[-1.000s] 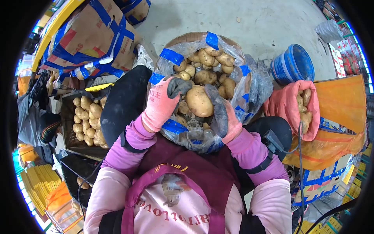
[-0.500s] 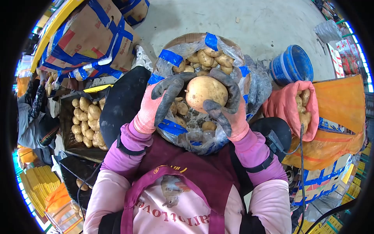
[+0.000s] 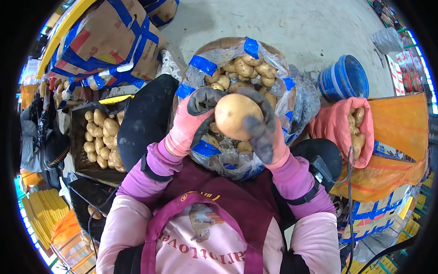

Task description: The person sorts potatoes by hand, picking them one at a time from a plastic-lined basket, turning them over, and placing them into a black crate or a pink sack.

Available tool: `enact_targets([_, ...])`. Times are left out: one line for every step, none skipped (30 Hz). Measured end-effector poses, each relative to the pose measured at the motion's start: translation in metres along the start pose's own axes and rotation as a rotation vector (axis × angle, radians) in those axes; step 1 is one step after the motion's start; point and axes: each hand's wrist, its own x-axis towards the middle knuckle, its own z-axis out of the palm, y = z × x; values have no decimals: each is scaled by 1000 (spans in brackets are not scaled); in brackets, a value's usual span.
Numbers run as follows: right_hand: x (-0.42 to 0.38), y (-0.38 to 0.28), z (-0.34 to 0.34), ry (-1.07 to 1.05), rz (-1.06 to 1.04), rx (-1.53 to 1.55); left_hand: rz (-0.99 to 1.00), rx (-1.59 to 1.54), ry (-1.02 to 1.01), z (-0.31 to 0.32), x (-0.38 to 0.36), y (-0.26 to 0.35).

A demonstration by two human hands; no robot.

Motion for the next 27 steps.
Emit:
enact_targets([3,-1,-1,13,160,208,18,86,44,-3,-3,0])
enact_targets([8,5,-10,19,154,205,21,84,36,0,-2,7])
enact_targets([15,15,-23,-95,323,621,59,152,102,5,0,20])
enact_targets([18,23,-33,-214,489,1037,97,220,170,8,1,26])
enact_targets([19,20,-30,-225,524,1079,100,218,168,11,2,25])
enact_targets([19,17,-27,-225,524,1078,196,230,116,15,3,22])
enact_targets([18,13,-22,-131,593,1061,289,243,66,19,2,19])
enact_targets([18,11,-15,-37,663,1043,379,257,17,21,1,17])
enact_targets([18,11,-8,-90,714,1059,332,409,-76,21,1,18])
enact_targets([17,18,-12,-92,720,1063,348,391,10,26,-4,19])
enact_targets([17,25,-14,-276,695,1065,246,356,-3,25,-4,23])
enact_targets([18,30,-15,-459,662,1062,146,320,-17,23,-3,26])
enact_targets([13,30,-17,-258,658,957,45,181,-6,14,-1,8])
enact_targets([7,36,-16,-261,659,958,-56,39,6,4,0,-10])
enact_targets([1,46,-16,-280,215,288,-129,-142,-52,1,0,6])
enact_targets([-2,52,-17,-270,-235,-380,-128,-141,-48,5,2,18])
enact_targets([3,43,-20,-155,395,194,-63,-152,-41,15,4,28])
enact_targets([2,36,-28,-167,396,195,3,-159,-30,22,4,32])
enact_targets([3,31,-38,-227,511,448,100,31,-137,24,-1,21])
enact_targets([8,29,-34,-300,635,704,134,270,-108,28,-6,27])
enact_targets([16,15,-1,292,751,436,166,301,-68,28,-7,23])
enact_targets([11,14,-16,-128,704,374,199,336,-26,25,-8,19])
enact_targets([12,12,-14,-237,713,289,139,250,18,20,-7,23])
enact_targets([12,6,-9,-342,712,201,88,158,60,11,-5,34])
enact_targets([10,3,-4,-311,687,101,29,20,145,-6,-6,46])
enact_targets([9,-1,-1,-267,648,2,-55,-150,148,-31,-10,73])
enact_targets([10,-8,0,-203,692,60,146,-226,225,-45,-19,93])
